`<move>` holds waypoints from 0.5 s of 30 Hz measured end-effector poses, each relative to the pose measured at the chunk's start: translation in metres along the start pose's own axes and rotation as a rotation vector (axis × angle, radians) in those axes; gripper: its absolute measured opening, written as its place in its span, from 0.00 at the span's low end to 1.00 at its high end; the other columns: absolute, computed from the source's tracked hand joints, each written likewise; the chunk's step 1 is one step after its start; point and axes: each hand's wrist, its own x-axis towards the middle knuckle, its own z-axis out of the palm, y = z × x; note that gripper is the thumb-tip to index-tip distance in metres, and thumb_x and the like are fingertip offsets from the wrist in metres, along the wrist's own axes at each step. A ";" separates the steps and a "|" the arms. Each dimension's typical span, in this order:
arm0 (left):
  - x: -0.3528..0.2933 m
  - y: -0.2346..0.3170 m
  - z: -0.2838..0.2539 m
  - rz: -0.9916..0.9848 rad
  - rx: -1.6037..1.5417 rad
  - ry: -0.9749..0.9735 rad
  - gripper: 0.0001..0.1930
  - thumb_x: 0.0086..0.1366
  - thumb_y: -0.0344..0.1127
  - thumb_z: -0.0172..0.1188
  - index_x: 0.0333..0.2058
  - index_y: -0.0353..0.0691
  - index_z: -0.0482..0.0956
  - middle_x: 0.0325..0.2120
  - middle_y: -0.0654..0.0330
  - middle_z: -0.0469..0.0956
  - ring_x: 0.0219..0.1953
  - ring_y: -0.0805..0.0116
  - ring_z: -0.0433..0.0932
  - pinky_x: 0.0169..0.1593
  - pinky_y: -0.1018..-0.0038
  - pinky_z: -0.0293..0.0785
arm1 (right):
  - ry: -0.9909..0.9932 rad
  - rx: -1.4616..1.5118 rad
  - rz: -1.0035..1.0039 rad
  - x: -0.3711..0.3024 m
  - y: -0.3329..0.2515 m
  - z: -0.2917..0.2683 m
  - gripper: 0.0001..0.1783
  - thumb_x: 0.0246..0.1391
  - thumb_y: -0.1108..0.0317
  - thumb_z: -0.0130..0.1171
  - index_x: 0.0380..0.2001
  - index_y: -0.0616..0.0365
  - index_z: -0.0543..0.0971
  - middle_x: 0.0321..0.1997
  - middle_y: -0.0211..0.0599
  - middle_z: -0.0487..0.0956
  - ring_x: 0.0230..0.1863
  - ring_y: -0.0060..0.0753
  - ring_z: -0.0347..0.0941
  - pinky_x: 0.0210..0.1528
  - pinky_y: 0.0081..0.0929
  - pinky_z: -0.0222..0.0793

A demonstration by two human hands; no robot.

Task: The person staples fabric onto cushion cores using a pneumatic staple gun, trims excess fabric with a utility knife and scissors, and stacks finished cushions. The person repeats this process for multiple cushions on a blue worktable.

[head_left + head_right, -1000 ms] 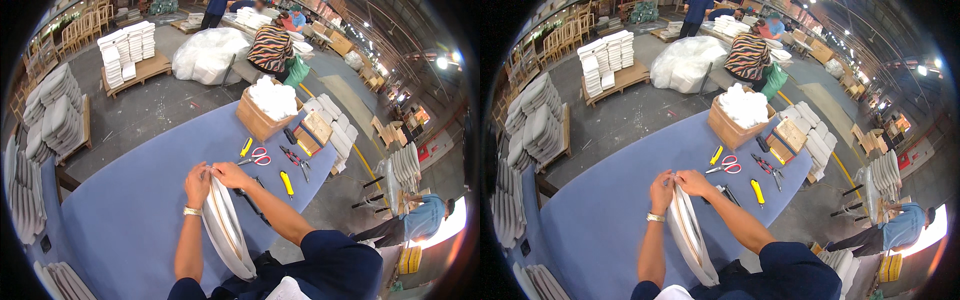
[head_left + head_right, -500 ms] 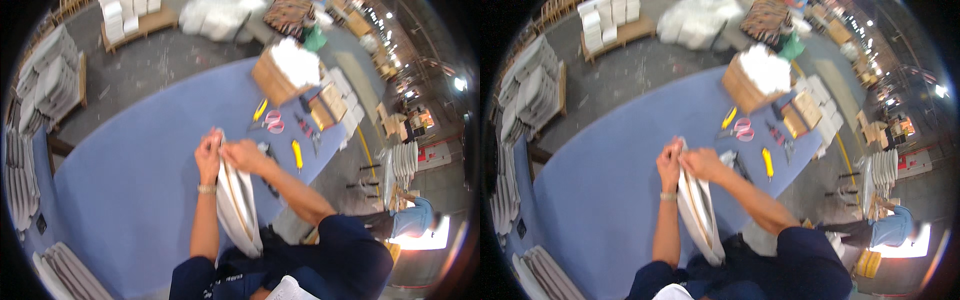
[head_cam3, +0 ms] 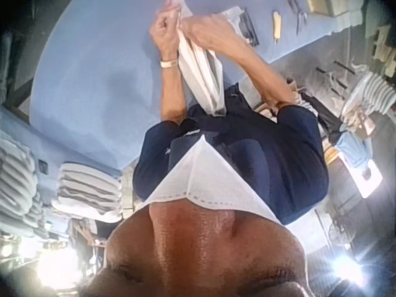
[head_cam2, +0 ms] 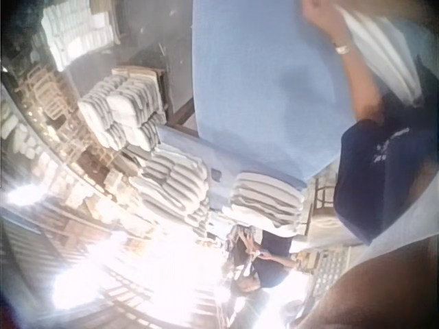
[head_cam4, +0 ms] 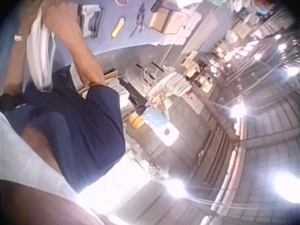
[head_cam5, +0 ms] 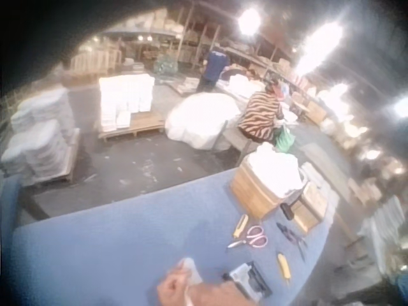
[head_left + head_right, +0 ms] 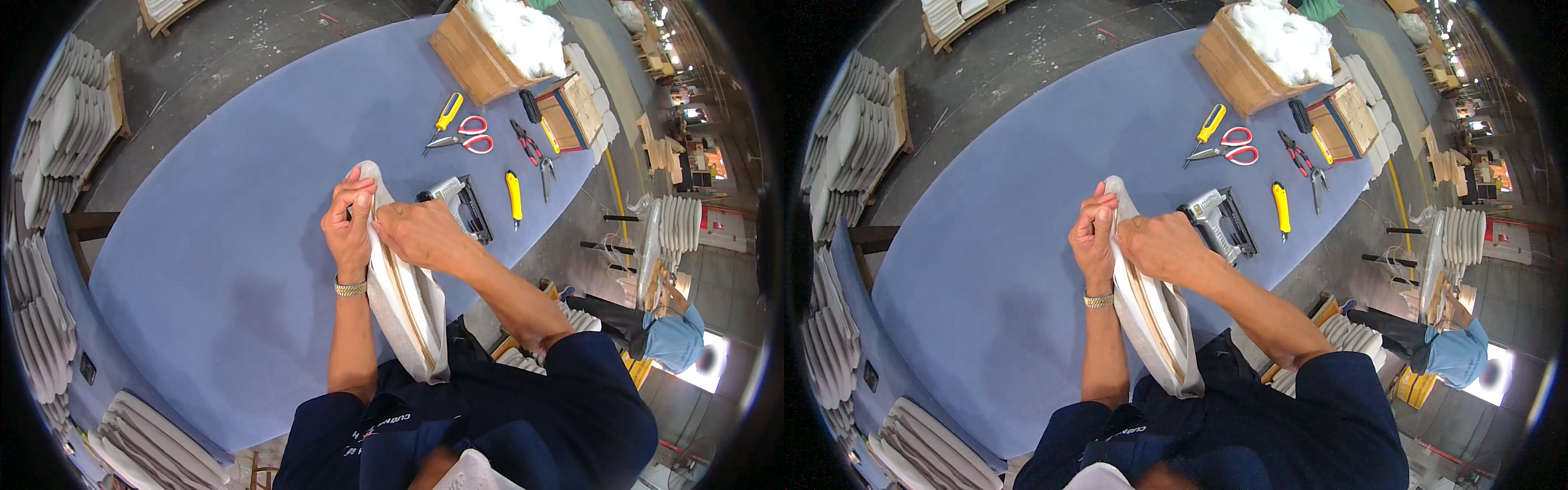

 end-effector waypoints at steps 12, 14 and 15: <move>0.065 0.035 -0.014 -0.241 0.257 -0.302 0.21 0.80 0.44 0.47 0.54 0.36 0.82 0.55 0.57 0.82 0.64 0.60 0.73 0.66 0.64 0.66 | 0.027 0.033 -0.047 0.011 -0.007 0.003 0.16 0.65 0.60 0.57 0.26 0.58 0.76 0.22 0.40 0.80 0.23 0.48 0.80 0.24 0.43 0.74; 0.062 0.025 -0.011 -0.169 0.354 -0.375 0.19 0.80 0.42 0.48 0.56 0.38 0.81 0.56 0.58 0.82 0.68 0.58 0.70 0.68 0.64 0.63 | 0.036 0.063 -0.050 0.013 -0.004 0.000 0.16 0.66 0.61 0.56 0.26 0.58 0.75 0.23 0.40 0.80 0.23 0.48 0.80 0.24 0.45 0.73; 0.059 0.025 -0.011 -0.149 0.327 -0.383 0.17 0.79 0.41 0.49 0.56 0.40 0.81 0.57 0.58 0.81 0.72 0.57 0.64 0.70 0.63 0.61 | 0.032 0.090 -0.053 0.013 -0.003 -0.002 0.16 0.66 0.61 0.56 0.26 0.58 0.75 0.23 0.40 0.80 0.23 0.49 0.79 0.24 0.46 0.72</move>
